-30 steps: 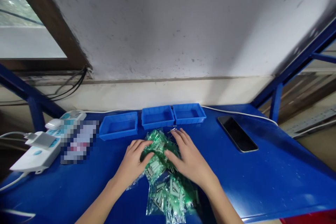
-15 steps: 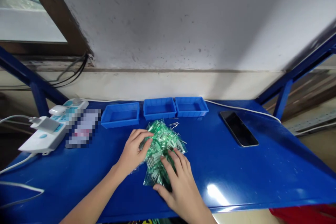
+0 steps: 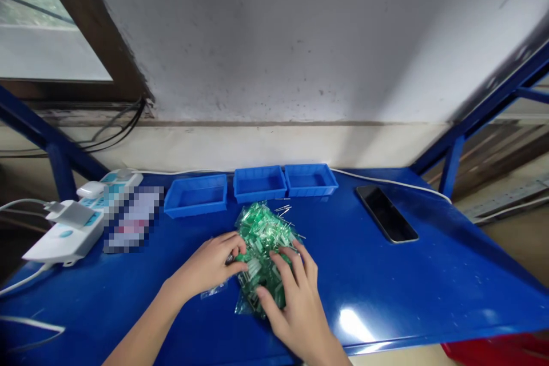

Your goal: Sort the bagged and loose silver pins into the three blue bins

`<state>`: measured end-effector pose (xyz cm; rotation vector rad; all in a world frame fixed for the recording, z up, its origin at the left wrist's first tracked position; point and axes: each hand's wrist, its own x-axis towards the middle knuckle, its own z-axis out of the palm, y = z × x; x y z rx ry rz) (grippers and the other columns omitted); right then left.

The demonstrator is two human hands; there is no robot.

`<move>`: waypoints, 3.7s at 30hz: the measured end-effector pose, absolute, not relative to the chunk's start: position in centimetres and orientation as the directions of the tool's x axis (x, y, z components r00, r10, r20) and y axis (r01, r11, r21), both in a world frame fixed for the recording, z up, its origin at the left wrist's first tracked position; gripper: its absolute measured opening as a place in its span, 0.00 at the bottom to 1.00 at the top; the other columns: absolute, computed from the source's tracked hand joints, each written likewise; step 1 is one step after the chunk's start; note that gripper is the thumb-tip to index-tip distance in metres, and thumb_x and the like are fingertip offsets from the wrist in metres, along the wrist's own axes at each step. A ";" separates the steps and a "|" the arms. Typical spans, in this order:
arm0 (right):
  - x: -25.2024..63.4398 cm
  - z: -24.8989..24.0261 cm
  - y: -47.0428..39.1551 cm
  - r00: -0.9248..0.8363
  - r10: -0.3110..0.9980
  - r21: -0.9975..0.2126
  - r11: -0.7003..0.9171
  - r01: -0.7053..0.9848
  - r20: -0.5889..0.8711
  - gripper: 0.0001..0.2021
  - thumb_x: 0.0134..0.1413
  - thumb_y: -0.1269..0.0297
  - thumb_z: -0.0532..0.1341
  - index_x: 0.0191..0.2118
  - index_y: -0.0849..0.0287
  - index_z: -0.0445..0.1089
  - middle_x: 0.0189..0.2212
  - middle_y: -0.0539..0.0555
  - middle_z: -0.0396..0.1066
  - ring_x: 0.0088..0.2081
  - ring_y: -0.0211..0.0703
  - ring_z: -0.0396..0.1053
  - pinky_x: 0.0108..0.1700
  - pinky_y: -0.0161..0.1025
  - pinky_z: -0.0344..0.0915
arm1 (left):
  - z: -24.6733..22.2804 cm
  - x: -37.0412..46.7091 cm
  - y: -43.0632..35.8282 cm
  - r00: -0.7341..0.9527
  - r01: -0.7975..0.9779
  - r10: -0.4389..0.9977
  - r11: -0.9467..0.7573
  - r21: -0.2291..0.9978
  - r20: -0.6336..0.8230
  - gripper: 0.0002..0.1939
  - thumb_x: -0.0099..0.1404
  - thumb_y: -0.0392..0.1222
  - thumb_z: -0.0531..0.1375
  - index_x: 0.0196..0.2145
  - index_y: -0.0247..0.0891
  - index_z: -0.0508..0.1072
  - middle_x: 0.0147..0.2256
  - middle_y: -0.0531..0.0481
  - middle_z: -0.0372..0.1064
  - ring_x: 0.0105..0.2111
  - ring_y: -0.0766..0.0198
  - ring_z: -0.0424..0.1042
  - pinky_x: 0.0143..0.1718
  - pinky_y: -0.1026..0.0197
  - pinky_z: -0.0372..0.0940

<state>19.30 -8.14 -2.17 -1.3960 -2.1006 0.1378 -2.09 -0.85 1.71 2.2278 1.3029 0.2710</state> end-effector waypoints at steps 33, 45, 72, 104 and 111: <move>18.4 -0.5 4.3 0.300 0.953 -0.968 0.029 -0.250 -0.049 0.21 0.38 0.54 0.68 0.39 0.59 0.70 0.28 0.51 0.73 0.30 0.41 0.69 0.36 0.39 0.65 | -0.7 -4.3 5.5 0.141 0.947 0.926 -0.229 0.225 0.349 0.22 0.65 0.41 0.54 0.57 0.48 0.61 0.46 0.46 0.71 0.55 0.50 0.58 0.56 0.37 0.40; 17.9 -0.1 3.6 0.277 0.958 -0.979 0.120 -0.163 0.071 0.10 0.46 0.59 0.64 0.32 0.58 0.66 0.27 0.48 0.67 0.29 0.38 0.64 0.34 0.35 0.61 | 0.1 -3.1 6.3 0.144 0.918 0.865 -0.298 0.261 0.480 0.20 0.63 0.42 0.56 0.53 0.43 0.65 0.53 0.41 0.64 0.57 0.47 0.54 0.55 0.37 0.42; 15.6 1.3 0.8 0.040 0.988 -0.988 0.150 -0.020 0.149 0.09 0.53 0.58 0.59 0.34 0.56 0.74 0.25 0.50 0.67 0.27 0.38 0.63 0.29 0.35 0.62 | 1.4 0.2 -0.9 0.355 0.489 0.777 -0.628 0.605 0.520 0.10 0.65 0.36 0.55 0.43 0.42 0.72 0.42 0.47 0.71 0.45 0.57 0.66 0.46 0.53 0.63; 20.1 1.7 2.2 -0.420 0.881 -0.657 0.450 0.605 0.217 0.17 0.48 0.72 0.55 0.46 0.55 0.67 0.39 0.54 0.67 0.43 0.48 0.63 0.48 0.48 0.59 | 0.4 0.7 -0.5 0.457 0.686 0.860 -0.504 0.525 0.228 0.09 0.68 0.41 0.51 0.42 0.41 0.69 0.36 0.49 0.69 0.37 0.59 0.68 0.43 0.52 0.64; 22.1 1.0 2.6 -0.517 0.851 -0.611 0.460 0.645 0.095 0.09 0.52 0.71 0.57 0.40 0.56 0.67 0.35 0.53 0.67 0.41 0.46 0.63 0.44 0.46 0.62 | 0.1 0.8 -0.8 0.432 0.751 0.887 -0.453 0.481 0.161 0.10 0.67 0.43 0.51 0.43 0.43 0.69 0.38 0.48 0.68 0.40 0.54 0.68 0.39 0.49 0.63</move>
